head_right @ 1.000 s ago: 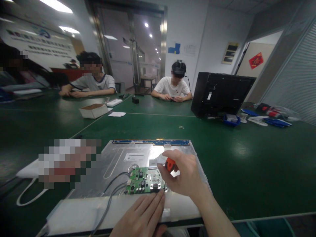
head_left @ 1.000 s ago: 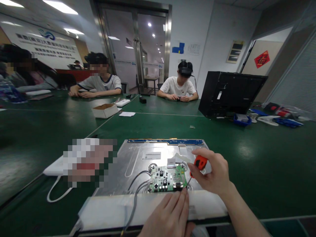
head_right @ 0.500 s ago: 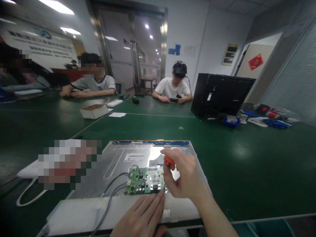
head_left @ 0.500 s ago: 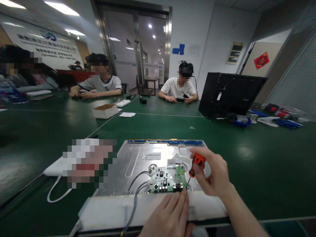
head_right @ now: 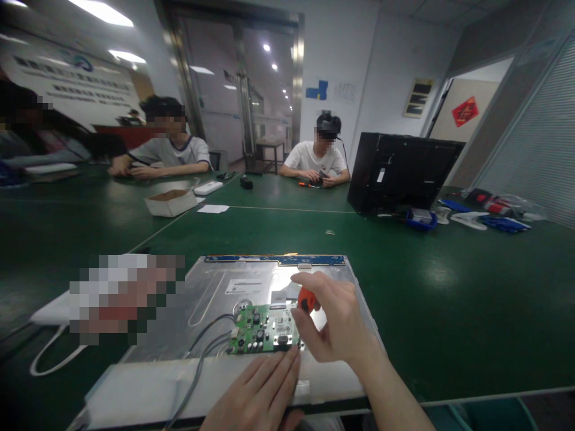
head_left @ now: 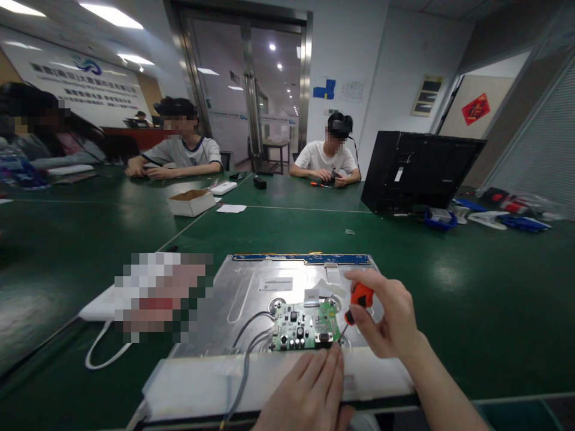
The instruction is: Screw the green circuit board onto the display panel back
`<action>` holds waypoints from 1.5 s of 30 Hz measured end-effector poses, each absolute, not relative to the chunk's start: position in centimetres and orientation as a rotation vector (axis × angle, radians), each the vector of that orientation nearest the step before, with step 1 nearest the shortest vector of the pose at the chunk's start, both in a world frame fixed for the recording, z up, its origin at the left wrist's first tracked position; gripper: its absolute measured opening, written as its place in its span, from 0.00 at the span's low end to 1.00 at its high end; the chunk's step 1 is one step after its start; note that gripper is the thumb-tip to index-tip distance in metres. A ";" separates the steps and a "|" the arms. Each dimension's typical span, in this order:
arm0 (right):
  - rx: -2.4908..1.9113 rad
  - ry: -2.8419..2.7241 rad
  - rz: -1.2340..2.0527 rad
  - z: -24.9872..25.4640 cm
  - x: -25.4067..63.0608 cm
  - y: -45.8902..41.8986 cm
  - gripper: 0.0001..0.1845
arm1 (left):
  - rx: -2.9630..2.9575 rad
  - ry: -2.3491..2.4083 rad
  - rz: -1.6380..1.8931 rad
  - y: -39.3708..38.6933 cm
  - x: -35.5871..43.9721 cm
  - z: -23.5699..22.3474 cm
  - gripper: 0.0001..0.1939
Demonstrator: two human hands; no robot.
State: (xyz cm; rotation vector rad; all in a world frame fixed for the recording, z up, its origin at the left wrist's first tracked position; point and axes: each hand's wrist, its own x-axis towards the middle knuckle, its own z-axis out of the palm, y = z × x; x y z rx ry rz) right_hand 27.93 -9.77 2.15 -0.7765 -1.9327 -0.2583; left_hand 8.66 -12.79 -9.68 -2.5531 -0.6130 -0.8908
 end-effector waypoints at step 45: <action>-0.790 -1.955 -0.251 2.1 28.0 -9.7 0.15 | -2.602 -0.626 -0.758 -12.9 8.4 -9.9 0.23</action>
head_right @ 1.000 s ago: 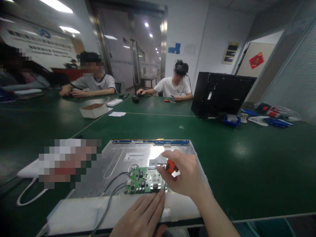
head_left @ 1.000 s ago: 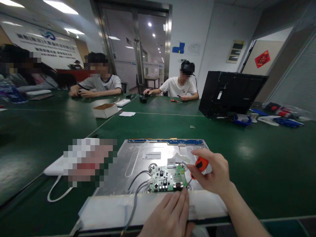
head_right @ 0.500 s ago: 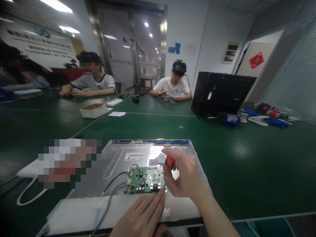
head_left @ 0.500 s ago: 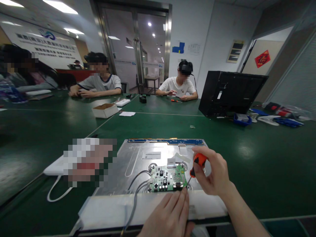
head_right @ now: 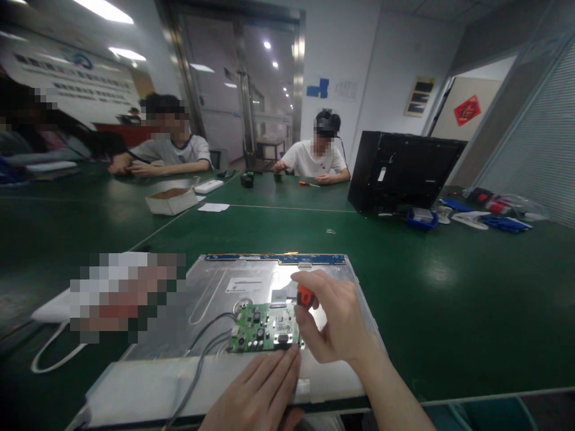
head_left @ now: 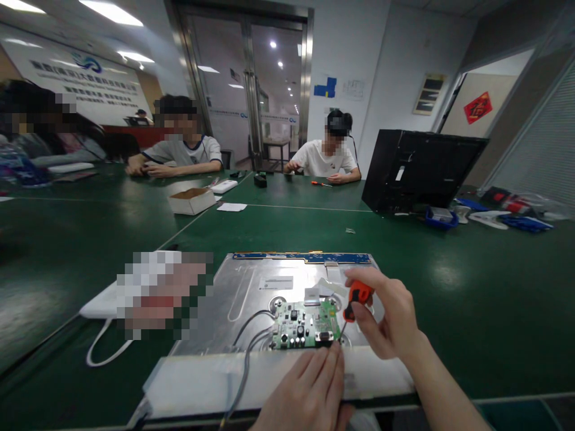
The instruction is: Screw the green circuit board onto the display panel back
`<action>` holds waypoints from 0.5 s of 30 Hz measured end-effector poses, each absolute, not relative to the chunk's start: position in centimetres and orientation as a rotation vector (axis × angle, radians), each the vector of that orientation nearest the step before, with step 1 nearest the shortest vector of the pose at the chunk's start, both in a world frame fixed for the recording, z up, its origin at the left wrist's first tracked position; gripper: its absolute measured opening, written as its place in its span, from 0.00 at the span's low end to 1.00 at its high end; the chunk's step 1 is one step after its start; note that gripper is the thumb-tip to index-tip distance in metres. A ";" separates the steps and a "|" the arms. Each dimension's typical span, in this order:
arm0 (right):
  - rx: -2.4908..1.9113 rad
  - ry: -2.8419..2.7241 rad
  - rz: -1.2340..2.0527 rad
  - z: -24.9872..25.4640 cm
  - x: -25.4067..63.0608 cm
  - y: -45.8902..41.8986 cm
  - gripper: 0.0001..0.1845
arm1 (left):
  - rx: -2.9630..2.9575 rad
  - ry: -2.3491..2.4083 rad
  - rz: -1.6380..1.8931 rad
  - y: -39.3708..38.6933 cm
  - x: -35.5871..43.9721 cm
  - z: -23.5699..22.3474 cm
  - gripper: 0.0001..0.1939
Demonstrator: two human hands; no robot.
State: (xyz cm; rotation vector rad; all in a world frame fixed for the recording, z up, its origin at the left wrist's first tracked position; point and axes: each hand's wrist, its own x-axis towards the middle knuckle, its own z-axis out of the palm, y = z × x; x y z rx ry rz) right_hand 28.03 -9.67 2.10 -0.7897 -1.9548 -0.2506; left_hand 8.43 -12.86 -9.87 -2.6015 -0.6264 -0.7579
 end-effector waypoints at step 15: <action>-0.779 -1.902 -0.269 2.0 27.8 -9.6 0.11 | -2.571 -0.627 -0.835 -12.9 8.7 -9.4 0.22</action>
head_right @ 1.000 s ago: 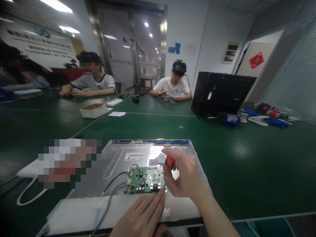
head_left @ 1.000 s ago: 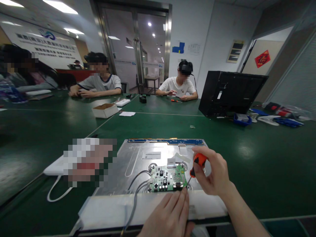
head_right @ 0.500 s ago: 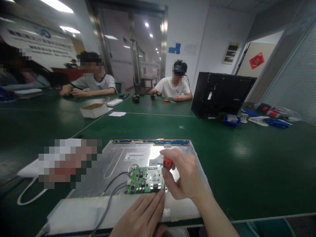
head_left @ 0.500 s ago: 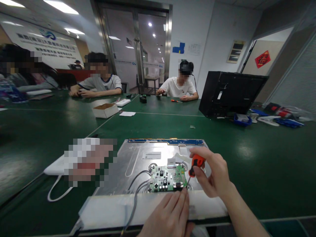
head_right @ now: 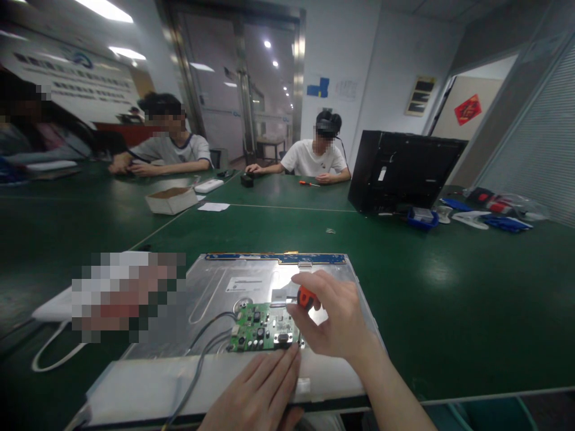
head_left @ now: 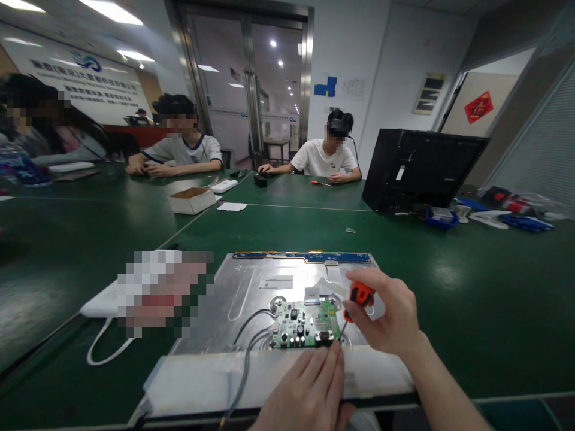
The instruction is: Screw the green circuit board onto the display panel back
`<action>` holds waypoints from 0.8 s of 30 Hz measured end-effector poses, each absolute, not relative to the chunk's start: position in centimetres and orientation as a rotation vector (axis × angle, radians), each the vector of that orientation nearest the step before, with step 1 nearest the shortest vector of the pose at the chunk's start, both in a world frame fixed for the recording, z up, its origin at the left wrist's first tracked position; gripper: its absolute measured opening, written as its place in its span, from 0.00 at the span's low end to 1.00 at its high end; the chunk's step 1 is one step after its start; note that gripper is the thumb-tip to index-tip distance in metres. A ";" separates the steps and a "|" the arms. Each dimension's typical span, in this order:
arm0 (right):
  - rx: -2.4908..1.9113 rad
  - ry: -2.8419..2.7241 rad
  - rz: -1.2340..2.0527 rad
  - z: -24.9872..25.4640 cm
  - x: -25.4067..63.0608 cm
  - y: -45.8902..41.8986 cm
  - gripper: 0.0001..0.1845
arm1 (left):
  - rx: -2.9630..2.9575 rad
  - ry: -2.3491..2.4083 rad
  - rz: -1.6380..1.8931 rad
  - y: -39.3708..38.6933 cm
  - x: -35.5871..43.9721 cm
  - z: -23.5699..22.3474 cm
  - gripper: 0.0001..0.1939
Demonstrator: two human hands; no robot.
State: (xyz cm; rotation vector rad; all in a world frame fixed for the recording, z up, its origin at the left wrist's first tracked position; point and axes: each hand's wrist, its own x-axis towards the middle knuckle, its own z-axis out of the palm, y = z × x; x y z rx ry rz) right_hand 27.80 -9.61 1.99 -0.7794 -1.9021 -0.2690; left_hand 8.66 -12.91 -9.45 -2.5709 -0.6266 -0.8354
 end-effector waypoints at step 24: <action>-0.724 -1.778 -0.166 1.0 27.6 -9.4 0.19 | -2.547 -0.598 -0.875 -12.8 8.7 -9.5 0.21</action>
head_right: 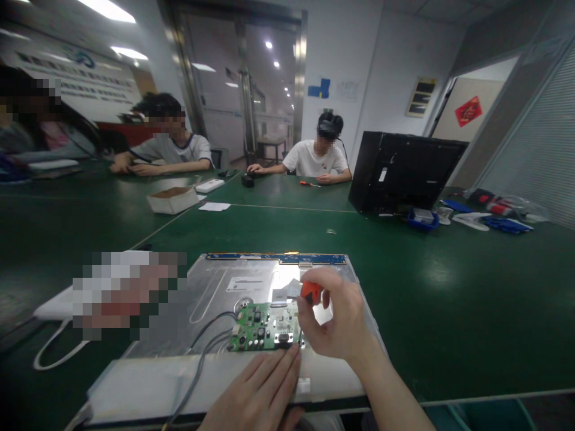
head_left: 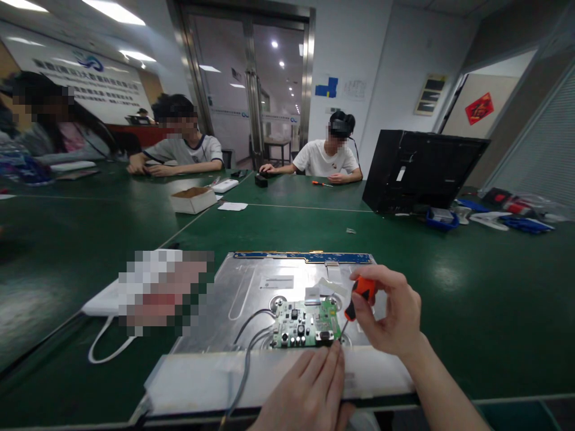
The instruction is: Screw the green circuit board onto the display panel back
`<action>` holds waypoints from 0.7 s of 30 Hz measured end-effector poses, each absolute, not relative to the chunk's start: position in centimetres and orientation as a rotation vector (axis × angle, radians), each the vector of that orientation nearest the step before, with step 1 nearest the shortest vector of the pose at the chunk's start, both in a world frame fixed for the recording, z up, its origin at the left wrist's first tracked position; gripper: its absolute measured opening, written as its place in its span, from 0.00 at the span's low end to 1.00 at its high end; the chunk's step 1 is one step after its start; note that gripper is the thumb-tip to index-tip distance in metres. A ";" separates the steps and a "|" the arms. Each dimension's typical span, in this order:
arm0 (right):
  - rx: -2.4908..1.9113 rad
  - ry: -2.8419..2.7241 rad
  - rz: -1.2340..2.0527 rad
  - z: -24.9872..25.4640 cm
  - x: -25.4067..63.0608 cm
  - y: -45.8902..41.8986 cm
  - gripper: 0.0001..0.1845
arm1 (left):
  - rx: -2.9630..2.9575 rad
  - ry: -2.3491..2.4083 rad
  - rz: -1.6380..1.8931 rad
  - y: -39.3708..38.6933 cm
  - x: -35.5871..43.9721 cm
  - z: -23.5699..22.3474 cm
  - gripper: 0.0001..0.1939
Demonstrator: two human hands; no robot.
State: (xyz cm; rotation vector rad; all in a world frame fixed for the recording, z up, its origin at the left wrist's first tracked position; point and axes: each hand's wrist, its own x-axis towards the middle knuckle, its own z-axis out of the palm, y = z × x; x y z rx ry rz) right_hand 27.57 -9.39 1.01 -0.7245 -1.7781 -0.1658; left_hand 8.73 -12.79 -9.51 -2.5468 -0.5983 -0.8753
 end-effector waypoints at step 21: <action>-0.752 -1.839 -0.169 1.4 27.8 -9.4 0.20 | -2.511 -0.597 -0.970 -12.8 8.9 -9.1 0.21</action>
